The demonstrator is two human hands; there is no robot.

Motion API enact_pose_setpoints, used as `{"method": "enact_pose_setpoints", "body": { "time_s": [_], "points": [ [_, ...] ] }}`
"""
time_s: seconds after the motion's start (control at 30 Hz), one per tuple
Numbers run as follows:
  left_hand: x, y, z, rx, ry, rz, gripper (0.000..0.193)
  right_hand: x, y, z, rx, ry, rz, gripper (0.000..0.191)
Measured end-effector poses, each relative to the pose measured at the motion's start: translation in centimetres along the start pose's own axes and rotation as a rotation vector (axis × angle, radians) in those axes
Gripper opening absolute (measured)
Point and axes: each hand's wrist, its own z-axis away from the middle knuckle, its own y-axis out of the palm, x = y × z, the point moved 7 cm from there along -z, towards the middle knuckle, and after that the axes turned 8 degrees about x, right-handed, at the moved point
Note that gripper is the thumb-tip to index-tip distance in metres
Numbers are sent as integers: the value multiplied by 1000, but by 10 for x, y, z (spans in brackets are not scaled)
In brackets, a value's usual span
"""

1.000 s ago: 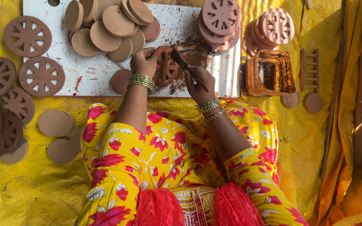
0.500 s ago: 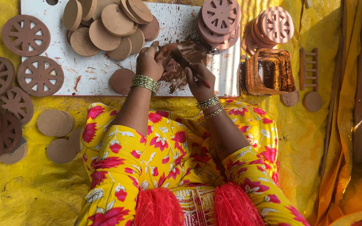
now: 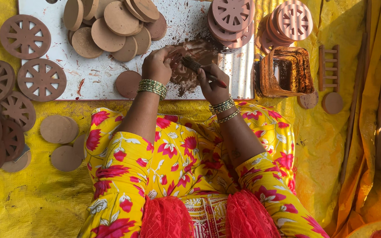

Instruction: The person sits on the ground and spreads a brown paste over wheel-shaped decorative discs using a small brush-like tool, working one disc at a time on a white board. Coated discs are stacked nearby and plain discs are taken from a pile as each is finished.

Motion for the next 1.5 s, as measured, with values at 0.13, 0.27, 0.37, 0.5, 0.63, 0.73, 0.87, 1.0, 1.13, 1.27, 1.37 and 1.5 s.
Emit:
{"method": "enact_pose_setpoints", "body": {
  "time_s": [0.13,0.27,0.37,0.5,0.63,0.73,0.87,1.0,1.13,1.27,1.37,1.5],
  "points": [
    [-1,8,2,12,6,7,36,5,12,-1,-40,-48,59,16],
    [0,7,0,-9,14,5,35,-3,19,-4,27,34,16,17],
    [2,4,-1,-31,6,26,33,-3,9,-1,10,28,-13,17],
    [-1,3,1,-46,-37,84,25,4,9,-1,7,-42,53,14],
    [-4,2,1,-26,-70,94,25,18,23,-8,50,-151,223,14],
    [0,2,-1,-3,-100,149,23,14,17,-8,81,-28,139,12],
    [3,11,-2,59,-82,142,31,18,7,-5,35,-52,120,12],
    [6,20,-2,114,-84,77,40,21,14,-9,15,-148,160,14],
    [10,18,-3,111,-119,12,41,-3,14,-9,65,-36,125,15],
    [17,11,-3,100,-160,-30,36,-43,3,-5,-37,118,74,17],
    [21,12,-2,147,-218,-65,42,-70,13,-4,-59,208,-62,17],
    [19,5,-2,111,-195,-132,48,-86,20,0,78,315,-77,16]
  ]
}}
